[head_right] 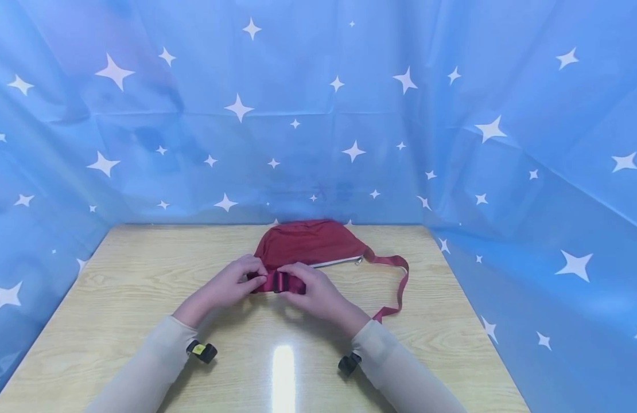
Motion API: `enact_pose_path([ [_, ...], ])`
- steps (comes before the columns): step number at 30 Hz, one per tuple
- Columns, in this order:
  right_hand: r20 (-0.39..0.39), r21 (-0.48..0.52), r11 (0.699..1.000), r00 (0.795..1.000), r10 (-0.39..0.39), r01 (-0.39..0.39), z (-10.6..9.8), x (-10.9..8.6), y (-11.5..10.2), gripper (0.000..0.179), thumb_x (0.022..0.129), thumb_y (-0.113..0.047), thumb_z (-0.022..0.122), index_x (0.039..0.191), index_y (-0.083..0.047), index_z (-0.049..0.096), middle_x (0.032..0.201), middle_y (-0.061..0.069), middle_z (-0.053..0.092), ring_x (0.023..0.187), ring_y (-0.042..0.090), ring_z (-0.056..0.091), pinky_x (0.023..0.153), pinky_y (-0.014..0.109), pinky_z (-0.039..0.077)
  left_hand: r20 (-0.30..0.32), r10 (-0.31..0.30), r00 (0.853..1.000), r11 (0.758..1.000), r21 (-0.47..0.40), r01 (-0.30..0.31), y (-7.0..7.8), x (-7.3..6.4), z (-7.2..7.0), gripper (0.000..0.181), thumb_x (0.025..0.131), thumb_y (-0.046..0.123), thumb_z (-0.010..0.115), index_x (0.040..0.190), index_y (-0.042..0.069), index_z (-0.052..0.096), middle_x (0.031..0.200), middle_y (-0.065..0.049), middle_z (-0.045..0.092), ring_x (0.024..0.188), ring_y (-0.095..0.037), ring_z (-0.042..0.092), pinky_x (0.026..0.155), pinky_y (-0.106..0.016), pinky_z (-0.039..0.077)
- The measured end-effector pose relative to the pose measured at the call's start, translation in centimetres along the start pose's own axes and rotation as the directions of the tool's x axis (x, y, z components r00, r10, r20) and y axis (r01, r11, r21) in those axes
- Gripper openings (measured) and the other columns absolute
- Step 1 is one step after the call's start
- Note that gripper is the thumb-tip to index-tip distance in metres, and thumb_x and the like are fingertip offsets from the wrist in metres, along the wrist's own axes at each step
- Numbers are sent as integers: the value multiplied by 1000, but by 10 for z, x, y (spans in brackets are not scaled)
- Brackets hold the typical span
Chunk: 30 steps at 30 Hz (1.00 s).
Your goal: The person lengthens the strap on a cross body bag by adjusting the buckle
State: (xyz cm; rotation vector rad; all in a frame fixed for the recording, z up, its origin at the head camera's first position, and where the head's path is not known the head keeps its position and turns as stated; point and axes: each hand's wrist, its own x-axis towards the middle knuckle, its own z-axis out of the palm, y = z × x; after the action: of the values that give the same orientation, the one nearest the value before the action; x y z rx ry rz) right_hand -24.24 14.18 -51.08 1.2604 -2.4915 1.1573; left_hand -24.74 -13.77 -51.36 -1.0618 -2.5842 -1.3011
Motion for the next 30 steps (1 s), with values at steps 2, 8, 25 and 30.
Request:
enact_pose_path([
  [2, 0, -7, 1000, 1000, -6, 6, 2, 0, 1, 50, 96, -13, 88, 142, -14, 70, 124, 2, 72, 104, 16, 67, 88, 36, 59, 5, 6, 1000, 1000, 0, -6, 2, 1, 1, 11, 109, 11, 71, 100, 18, 73, 102, 7, 65, 102, -16, 59, 92, -42, 52],
  [8, -2, -65, 998, 1000, -12, 12, 7, 1, -1, 49, 99, -12, 85, 146, -13, 69, 121, 4, 70, 100, 17, 65, 83, 35, 59, 15, -11, 1000, 1000, 2, 11, 7, 3, 2, 11, 110, 11, 68, 102, 18, 72, 105, 6, 66, 106, -15, 59, 96, -43, 52],
  [25, -62, -37, 999, 998, -3, 1, 2, -3, -2, 52, 96, -11, 88, 146, -8, 72, 114, 3, 70, 93, 16, 64, 78, 33, 58, -2, -34, 999, 997, 74, 34, -2, -7, -3, 6, 107, 22, 75, 104, 17, 73, 107, 5, 66, 106, -20, 55, 94, -45, 49],
  [30, -71, -32, 999, 997, -12, 10, -1, -7, 1, 53, 96, -10, 88, 146, -8, 71, 116, 4, 71, 95, 17, 64, 79, 32, 58, -3, -39, 999, 994, 102, 39, -8, -9, -4, 7, 106, 20, 76, 102, 16, 73, 109, 4, 67, 111, -22, 56, 98, -49, 50],
])
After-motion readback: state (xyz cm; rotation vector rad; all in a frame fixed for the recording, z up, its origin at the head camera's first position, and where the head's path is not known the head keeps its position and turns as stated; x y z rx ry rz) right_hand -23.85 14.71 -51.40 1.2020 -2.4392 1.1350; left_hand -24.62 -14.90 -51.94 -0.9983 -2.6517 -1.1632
